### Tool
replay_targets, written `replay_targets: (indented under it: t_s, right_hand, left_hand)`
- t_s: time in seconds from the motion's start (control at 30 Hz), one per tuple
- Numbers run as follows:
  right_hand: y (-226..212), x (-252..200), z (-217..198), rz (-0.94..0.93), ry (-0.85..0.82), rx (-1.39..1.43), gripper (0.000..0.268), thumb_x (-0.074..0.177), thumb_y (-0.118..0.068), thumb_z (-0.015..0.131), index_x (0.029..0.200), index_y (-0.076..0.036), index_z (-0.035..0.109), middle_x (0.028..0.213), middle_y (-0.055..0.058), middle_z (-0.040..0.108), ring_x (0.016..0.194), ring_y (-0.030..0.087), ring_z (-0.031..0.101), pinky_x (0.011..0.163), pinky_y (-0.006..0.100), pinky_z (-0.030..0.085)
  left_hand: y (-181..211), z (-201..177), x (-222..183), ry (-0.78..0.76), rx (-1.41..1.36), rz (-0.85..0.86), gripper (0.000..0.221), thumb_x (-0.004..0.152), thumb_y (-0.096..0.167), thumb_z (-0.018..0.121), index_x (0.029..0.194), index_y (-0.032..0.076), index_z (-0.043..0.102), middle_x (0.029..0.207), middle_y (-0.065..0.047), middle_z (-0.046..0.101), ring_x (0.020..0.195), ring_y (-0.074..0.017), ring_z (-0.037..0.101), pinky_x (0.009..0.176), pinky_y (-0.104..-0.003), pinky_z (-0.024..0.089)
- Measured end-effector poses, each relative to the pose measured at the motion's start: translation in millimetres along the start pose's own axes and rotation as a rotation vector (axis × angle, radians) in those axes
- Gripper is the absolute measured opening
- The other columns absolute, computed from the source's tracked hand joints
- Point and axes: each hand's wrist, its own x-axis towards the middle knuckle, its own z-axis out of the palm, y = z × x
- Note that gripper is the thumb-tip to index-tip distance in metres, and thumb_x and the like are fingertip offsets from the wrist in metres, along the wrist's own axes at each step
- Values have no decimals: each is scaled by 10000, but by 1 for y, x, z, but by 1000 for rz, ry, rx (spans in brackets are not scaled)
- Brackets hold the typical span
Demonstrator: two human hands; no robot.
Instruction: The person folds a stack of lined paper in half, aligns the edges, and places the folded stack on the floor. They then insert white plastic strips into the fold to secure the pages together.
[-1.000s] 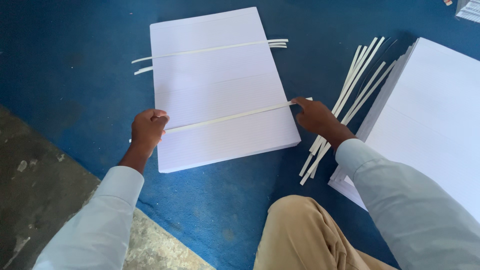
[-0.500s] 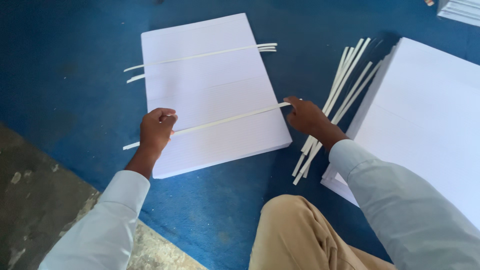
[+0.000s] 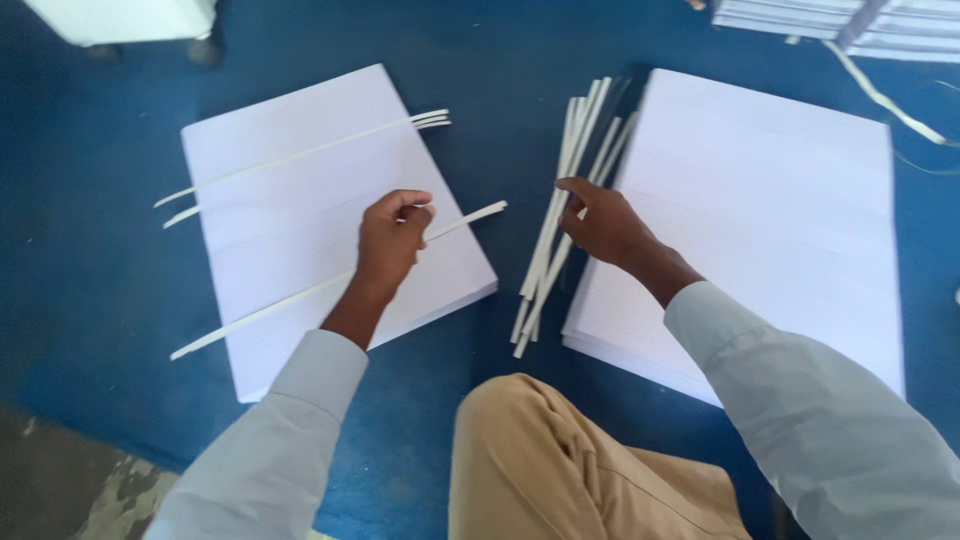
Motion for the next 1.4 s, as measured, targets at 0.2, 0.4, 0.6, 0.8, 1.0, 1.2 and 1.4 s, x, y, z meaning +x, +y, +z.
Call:
replay_targets:
  t_s: [0.2,0.4,0.6,0.8,1.0,1.2,1.4]
  right_hand:
    - [53,-60,-55,63,77,96,499,969,-122,588,1457,-100,489,1064,118,724,752,212,724,752,365,585]
    - [119,-133,-94,181,180,108,497,957,-117,619,1440,-98,508,1078,118,708,747,209,717,723,351,592]
    - [191,-205,-118,278,278,133,482,938,-139,667,1403,-100,550,1061,105,720,742,192,725,720,341,596]
    - [257,-260,-113,403,370,200,443,917,-172,697,1342,-83,609,1058,109,731,741,210,742,728,350,587]
    - [309,-281,-96,341,506,-3,426,868,-207,748,1263,-61,688,1023,147,754,904,296,727,838,396,570]
    - [331,-277,-97,575,537,-95,478,830,-250,772,1264,-65,691,1140,198,708,1033,352,691,894,437,546]
    - [346,-274,-90,780,386,90,580,884,-361,736,1347,-30,627,1191,210,721,1074,351,719,942,430,565]
  left_hand:
    - [25,99,-23,-189,-107,-25,289,919,189,693,1169,46,717,777,0,620,615,-78,604,474,-243,469]
    - [41,180,-52,-347,-74,-39,405,896,208,701,1248,16,648,769,-7,615,671,-96,641,517,-266,521]
    - [34,242,-79,-383,0,-4,422,884,199,717,1259,16,652,823,-37,660,729,-142,628,628,-296,529]
    - [4,270,-96,-269,323,394,394,873,201,731,1229,44,666,1163,-149,689,1115,-265,639,932,-411,514]
    - [-11,255,-102,-111,658,479,395,846,240,752,1200,85,673,1300,-132,620,1303,-331,489,1080,-504,374]
    - [-15,249,-97,-80,540,245,479,859,282,730,1280,71,641,1341,-173,594,1279,-346,534,1083,-463,426]
    - [-17,252,-95,-133,429,8,651,888,364,685,1431,36,537,1427,-230,575,1305,-371,578,1094,-453,458]
